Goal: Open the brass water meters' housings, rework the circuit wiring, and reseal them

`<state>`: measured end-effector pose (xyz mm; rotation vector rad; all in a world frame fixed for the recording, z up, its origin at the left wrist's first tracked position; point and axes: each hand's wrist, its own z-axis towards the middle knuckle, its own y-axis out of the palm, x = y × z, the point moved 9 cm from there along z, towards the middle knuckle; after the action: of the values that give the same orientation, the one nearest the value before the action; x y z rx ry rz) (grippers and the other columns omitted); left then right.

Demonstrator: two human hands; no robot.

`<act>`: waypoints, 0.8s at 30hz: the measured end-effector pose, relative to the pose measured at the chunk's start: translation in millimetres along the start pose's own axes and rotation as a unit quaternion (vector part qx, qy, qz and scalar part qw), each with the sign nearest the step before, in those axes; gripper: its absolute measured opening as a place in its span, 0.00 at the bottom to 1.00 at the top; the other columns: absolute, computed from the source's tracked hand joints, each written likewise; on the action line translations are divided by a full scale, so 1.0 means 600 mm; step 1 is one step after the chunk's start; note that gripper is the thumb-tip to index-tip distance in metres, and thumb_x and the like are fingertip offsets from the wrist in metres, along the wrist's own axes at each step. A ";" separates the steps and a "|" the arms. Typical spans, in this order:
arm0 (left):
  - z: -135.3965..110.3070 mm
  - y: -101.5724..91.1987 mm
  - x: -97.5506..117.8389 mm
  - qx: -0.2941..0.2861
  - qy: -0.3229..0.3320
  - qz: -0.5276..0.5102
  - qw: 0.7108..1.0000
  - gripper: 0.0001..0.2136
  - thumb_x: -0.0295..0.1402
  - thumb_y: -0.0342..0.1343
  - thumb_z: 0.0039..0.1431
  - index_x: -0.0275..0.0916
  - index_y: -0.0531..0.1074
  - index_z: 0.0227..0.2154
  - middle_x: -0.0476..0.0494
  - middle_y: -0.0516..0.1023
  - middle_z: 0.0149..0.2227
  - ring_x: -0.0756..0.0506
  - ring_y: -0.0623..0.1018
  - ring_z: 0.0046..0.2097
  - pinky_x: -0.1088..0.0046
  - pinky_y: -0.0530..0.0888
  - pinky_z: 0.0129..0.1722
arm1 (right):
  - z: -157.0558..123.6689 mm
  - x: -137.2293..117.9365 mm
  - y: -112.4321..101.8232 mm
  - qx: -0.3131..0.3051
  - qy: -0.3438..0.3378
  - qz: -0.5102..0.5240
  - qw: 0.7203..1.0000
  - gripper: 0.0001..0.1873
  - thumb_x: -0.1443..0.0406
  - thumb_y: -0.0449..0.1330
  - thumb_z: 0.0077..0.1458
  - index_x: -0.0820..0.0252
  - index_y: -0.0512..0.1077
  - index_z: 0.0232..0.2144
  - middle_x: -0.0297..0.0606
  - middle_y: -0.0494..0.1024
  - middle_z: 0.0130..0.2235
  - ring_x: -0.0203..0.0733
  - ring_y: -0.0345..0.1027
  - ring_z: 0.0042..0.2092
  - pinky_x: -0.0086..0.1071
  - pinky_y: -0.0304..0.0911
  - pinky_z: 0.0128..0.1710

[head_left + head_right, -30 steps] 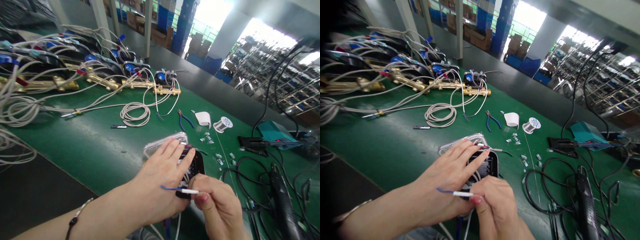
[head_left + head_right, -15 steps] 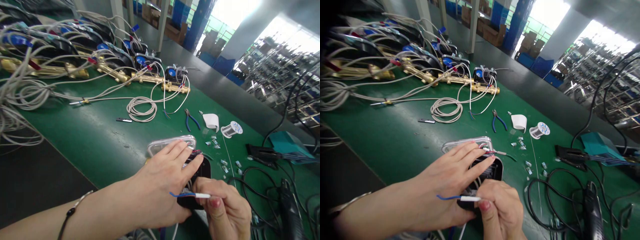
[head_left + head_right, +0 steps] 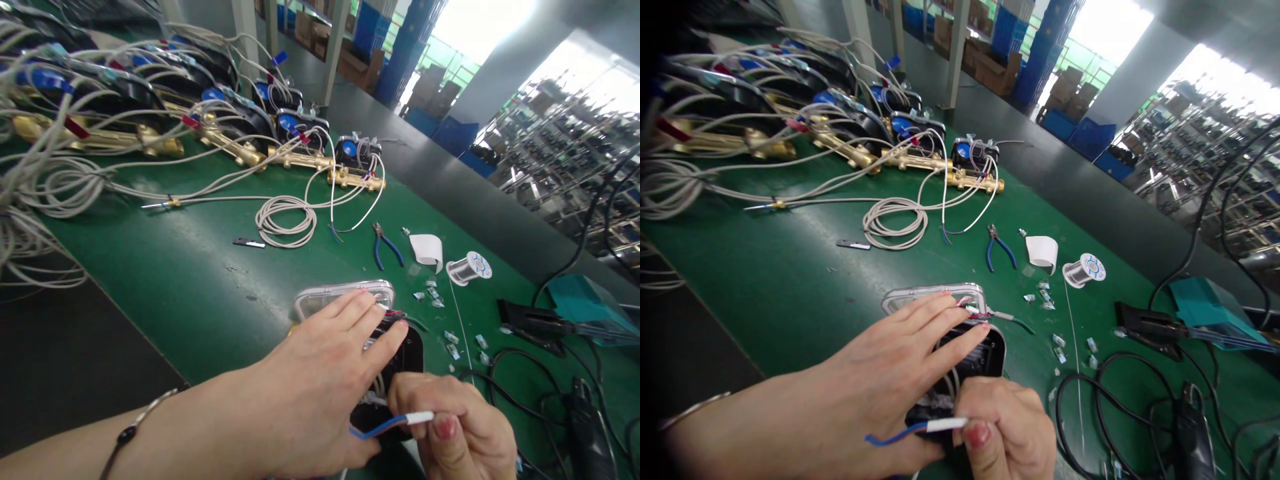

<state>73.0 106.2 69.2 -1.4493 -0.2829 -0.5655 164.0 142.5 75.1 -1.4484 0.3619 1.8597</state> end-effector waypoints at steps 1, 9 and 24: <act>0.001 -0.001 0.000 -0.003 0.000 -0.001 1.000 0.36 0.47 0.57 0.50 0.35 0.57 0.60 0.32 0.61 0.61 0.34 0.58 0.64 0.57 0.57 0.63 | -0.001 0.001 -0.001 -0.005 0.000 0.002 1.000 0.12 0.60 0.50 0.63 0.55 0.69 0.30 0.33 0.66 0.22 0.35 0.63 0.24 0.29 0.58 0.24; 0.004 -0.001 0.000 -0.009 -0.005 -0.002 1.000 0.36 0.49 0.54 0.52 0.33 0.57 0.60 0.30 0.61 0.62 0.34 0.57 0.65 0.56 0.57 0.63 | 0.004 0.011 -0.005 -0.004 0.040 0.035 0.999 0.13 0.59 0.50 0.63 0.56 0.69 0.29 0.31 0.65 0.21 0.33 0.60 0.23 0.29 0.55 0.23; 0.005 -0.001 0.000 -0.018 0.001 0.011 1.000 0.37 0.47 0.57 0.50 0.33 0.57 0.60 0.32 0.60 0.62 0.35 0.57 0.65 0.57 0.57 0.63 | 0.011 0.010 -0.007 -0.033 0.048 0.002 0.998 0.15 0.58 0.50 0.63 0.56 0.68 0.27 0.31 0.67 0.21 0.33 0.63 0.24 0.28 0.57 0.25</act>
<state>73.3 109.2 69.9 -1.4845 -0.2555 -0.5558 161.8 151.6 72.8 -1.5878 0.3530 1.8251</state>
